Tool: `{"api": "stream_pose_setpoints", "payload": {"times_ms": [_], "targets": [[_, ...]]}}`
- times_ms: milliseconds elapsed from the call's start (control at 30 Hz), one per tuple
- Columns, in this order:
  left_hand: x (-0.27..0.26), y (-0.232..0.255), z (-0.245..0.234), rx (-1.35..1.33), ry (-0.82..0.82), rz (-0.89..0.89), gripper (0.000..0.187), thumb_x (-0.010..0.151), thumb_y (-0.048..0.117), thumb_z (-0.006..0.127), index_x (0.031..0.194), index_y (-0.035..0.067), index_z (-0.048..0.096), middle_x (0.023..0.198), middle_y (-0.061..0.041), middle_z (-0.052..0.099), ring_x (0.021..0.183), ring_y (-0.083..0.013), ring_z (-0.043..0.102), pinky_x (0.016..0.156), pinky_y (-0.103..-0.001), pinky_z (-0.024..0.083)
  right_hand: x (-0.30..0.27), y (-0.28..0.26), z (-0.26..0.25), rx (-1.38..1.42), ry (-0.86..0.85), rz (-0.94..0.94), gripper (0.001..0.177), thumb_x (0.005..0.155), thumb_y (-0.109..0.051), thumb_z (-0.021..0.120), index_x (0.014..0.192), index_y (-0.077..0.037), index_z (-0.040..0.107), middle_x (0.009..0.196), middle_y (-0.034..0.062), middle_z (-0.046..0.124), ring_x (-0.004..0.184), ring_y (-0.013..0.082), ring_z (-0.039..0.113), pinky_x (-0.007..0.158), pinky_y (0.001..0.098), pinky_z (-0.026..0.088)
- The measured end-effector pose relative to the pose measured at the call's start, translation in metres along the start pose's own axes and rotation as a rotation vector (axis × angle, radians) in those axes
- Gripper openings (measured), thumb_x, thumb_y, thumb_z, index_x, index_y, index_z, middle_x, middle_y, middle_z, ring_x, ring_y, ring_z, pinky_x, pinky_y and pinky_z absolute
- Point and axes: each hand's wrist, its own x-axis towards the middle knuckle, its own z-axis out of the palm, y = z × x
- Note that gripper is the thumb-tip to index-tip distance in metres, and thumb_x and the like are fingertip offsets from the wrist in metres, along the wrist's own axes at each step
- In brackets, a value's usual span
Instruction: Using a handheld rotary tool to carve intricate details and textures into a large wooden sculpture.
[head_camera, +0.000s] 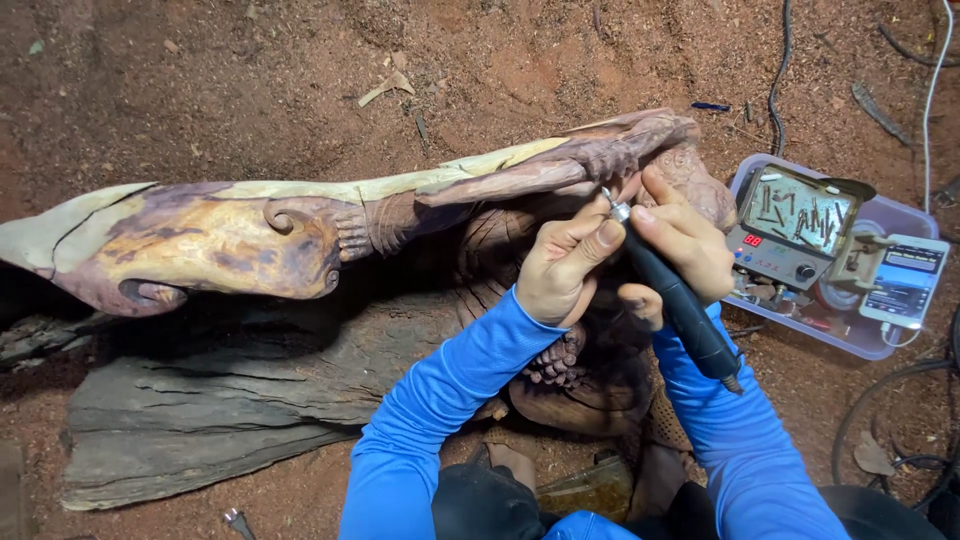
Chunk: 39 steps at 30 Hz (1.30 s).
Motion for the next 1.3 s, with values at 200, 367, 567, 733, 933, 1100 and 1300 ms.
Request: {"api": "stream_pose_setpoints", "payload": {"times_ms": [200,367,567,733,933,1100,1300], "targets": [[0.000,-0.045,-0.045,-0.029,-0.017,-0.025,0.023,0.104,0.011,0.061,0.105,-0.007,0.075,0.107,-0.016,0.065,0.113,-0.0182,0.057,0.107,-0.037,0.046,0.006,0.002,0.008,0.018,-0.014,-0.016,0.040,0.087,-0.013,0.075,0.106,0.021,0.068,0.078,0.0243,0.066,0.070,0.0279,0.064,0.112,0.0753,0.038],[-0.002,-0.035,-0.038,-0.038,-0.017,-0.031,0.023,0.104,0.011,0.061,0.102,-0.007,0.074,0.097,-0.015,0.065,0.104,-0.0157,0.056,0.097,-0.031,0.048,0.006,0.000,0.007,0.018,-0.029,0.018,0.037,0.086,-0.010,0.075,0.104,0.022,0.069,0.078,0.0265,0.066,0.069,0.0300,0.065,0.110,0.0771,0.038],[0.002,-0.013,-0.021,-0.069,-0.009,-0.042,0.022,0.103,0.011,0.061,0.096,-0.006,0.074,0.088,-0.010,0.063,0.094,-0.0102,0.054,0.085,-0.023,0.049,0.008,-0.001,0.006,0.004,-0.056,0.026,0.036,0.085,-0.008,0.075,0.104,0.022,0.069,0.079,0.0277,0.066,0.068,0.0310,0.065,0.111,0.0776,0.037],[0.004,-0.011,-0.019,-0.070,0.004,-0.048,0.023,0.103,0.011,0.060,0.091,-0.005,0.073,0.083,-0.011,0.060,0.088,-0.0095,0.052,0.077,-0.023,0.048,0.005,0.000,0.005,-0.004,-0.055,0.038,0.036,0.085,-0.007,0.075,0.105,0.022,0.070,0.079,0.0279,0.066,0.068,0.0307,0.064,0.112,0.0765,0.037],[0.005,-0.002,-0.012,-0.062,0.003,-0.069,0.022,0.102,0.011,0.061,0.088,-0.001,0.072,0.079,-0.006,0.058,0.084,-0.0068,0.049,0.073,-0.019,0.044,0.005,0.001,0.005,-0.005,-0.055,0.021,0.034,0.084,-0.006,0.076,0.104,0.022,0.070,0.080,0.0284,0.066,0.068,0.0295,0.063,0.110,0.0768,0.038],[0.006,0.002,-0.009,-0.051,0.004,-0.073,0.023,0.103,0.012,0.061,0.087,0.000,0.072,0.078,-0.003,0.055,0.083,-0.0050,0.048,0.073,-0.018,0.043,0.003,0.002,0.002,-0.008,-0.057,0.023,0.036,0.083,-0.005,0.076,0.105,0.022,0.071,0.081,0.0289,0.066,0.069,0.0316,0.065,0.110,0.0779,0.038],[0.000,-0.003,-0.013,-0.055,0.005,-0.085,0.023,0.103,0.012,0.060,0.093,-0.004,0.073,0.082,-0.006,0.059,0.086,-0.0065,0.051,0.075,-0.018,0.045,0.003,0.004,0.005,0.002,-0.038,0.006,0.035,0.082,-0.006,0.077,0.101,0.023,0.071,0.077,0.0280,0.066,0.069,0.0335,0.066,0.108,0.0782,0.038]]}}
